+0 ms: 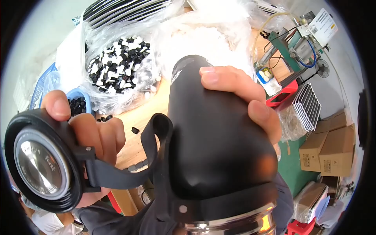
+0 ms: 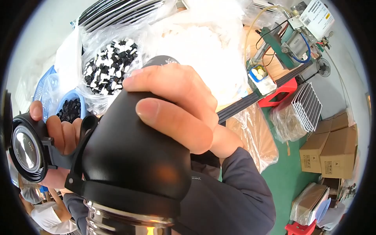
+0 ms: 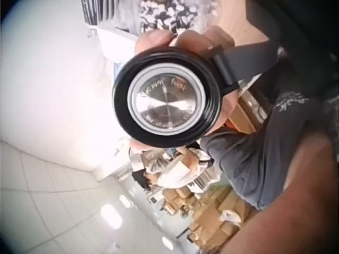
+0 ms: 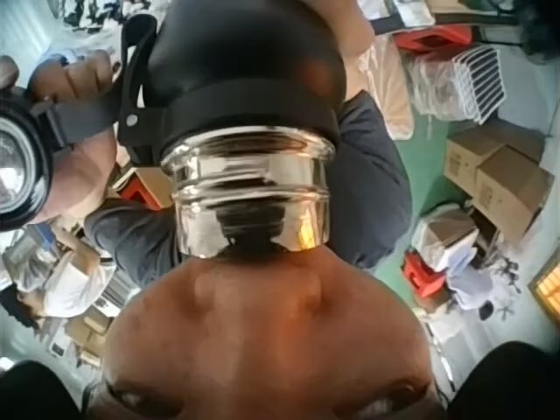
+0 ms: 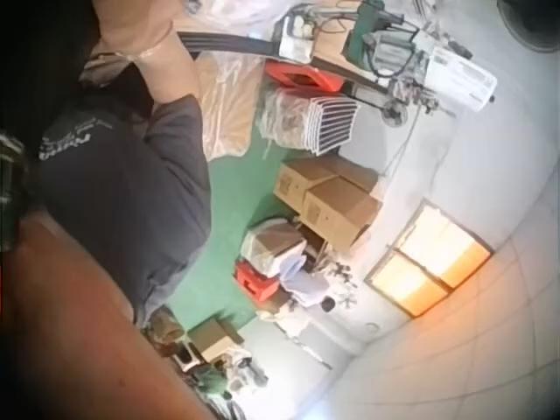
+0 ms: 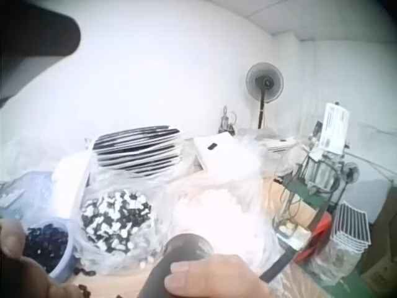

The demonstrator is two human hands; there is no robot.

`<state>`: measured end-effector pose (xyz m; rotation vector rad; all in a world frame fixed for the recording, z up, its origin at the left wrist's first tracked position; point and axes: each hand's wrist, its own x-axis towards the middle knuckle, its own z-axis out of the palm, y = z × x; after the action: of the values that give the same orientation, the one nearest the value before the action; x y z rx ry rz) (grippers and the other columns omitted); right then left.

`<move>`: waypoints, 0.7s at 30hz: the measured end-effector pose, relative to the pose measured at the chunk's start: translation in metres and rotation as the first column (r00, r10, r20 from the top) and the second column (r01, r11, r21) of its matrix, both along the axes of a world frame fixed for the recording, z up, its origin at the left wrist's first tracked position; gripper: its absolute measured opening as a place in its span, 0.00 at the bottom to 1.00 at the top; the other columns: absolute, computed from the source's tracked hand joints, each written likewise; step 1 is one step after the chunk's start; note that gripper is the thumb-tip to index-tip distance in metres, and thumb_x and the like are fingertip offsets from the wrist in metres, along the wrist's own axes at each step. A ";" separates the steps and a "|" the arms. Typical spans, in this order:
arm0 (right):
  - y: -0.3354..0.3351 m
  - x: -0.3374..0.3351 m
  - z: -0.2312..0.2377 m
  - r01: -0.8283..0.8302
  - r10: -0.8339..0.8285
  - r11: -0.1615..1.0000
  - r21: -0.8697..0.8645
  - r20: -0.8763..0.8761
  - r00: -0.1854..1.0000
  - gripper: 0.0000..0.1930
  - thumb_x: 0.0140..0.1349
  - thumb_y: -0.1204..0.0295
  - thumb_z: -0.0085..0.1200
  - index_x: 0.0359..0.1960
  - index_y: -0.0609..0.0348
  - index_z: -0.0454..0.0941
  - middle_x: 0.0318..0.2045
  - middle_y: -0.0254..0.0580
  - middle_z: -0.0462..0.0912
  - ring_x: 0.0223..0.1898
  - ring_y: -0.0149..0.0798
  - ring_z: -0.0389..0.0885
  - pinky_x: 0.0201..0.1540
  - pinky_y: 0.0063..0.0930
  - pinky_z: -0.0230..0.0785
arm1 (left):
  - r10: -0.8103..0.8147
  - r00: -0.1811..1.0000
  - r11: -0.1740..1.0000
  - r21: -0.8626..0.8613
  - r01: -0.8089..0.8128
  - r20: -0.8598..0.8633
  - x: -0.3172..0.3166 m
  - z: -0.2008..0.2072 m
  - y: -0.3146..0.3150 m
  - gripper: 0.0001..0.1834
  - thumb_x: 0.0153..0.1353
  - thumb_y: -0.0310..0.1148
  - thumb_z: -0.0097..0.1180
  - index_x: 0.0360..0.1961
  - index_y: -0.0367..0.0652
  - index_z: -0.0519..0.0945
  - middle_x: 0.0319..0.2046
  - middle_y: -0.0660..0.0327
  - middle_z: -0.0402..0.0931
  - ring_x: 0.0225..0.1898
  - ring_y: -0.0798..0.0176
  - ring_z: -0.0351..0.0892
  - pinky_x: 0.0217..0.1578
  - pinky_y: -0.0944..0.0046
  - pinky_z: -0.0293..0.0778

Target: Assembling small black and white plastic parts together at a manufacturing workbench.

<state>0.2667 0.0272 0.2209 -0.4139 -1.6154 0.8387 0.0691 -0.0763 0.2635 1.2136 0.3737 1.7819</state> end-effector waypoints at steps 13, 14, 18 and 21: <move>-0.008 0.001 0.045 -0.015 0.023 0.992 0.128 -0.062 0.998 0.26 0.60 0.58 0.41 0.47 0.72 0.72 0.47 0.59 0.76 0.49 0.47 0.74 0.55 0.34 0.63 | 0.060 0.981 0.988 -0.127 -0.084 -0.183 0.000 0.039 -0.021 0.40 0.54 0.66 0.53 0.53 0.42 0.59 0.18 0.62 0.69 0.16 0.65 0.67 0.27 0.63 0.54; -0.009 0.001 0.049 -0.018 0.027 0.991 0.136 -0.068 0.997 0.26 0.60 0.57 0.40 0.47 0.72 0.72 0.47 0.59 0.76 0.49 0.47 0.74 0.55 0.34 0.62 | 0.040 0.981 0.991 -0.119 -0.064 -0.192 -0.002 0.040 -0.022 0.41 0.54 0.67 0.52 0.53 0.42 0.59 0.18 0.62 0.69 0.16 0.65 0.67 0.27 0.64 0.54; -0.011 0.004 0.057 -0.011 0.024 0.988 0.156 -0.081 0.996 0.27 0.62 0.56 0.37 0.46 0.73 0.72 0.48 0.60 0.75 0.51 0.47 0.73 0.57 0.34 0.60 | -0.037 0.976 0.995 -0.100 0.016 -0.213 -0.008 0.038 -0.019 0.44 0.54 0.70 0.49 0.54 0.39 0.58 0.18 0.63 0.68 0.17 0.64 0.67 0.27 0.65 0.54; -0.014 0.007 0.062 -0.011 0.027 0.985 0.170 -0.090 0.996 0.28 0.63 0.55 0.34 0.46 0.73 0.72 0.49 0.60 0.75 0.52 0.46 0.72 0.58 0.34 0.59 | -0.053 0.966 0.998 -0.040 0.045 -0.253 -0.008 0.042 -0.016 0.45 0.54 0.69 0.49 0.54 0.38 0.58 0.18 0.62 0.69 0.17 0.64 0.67 0.27 0.64 0.54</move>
<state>0.2736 0.0134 0.2833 -0.2369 -1.5928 0.7178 0.0608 -0.0927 0.3057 1.4202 0.5145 1.5746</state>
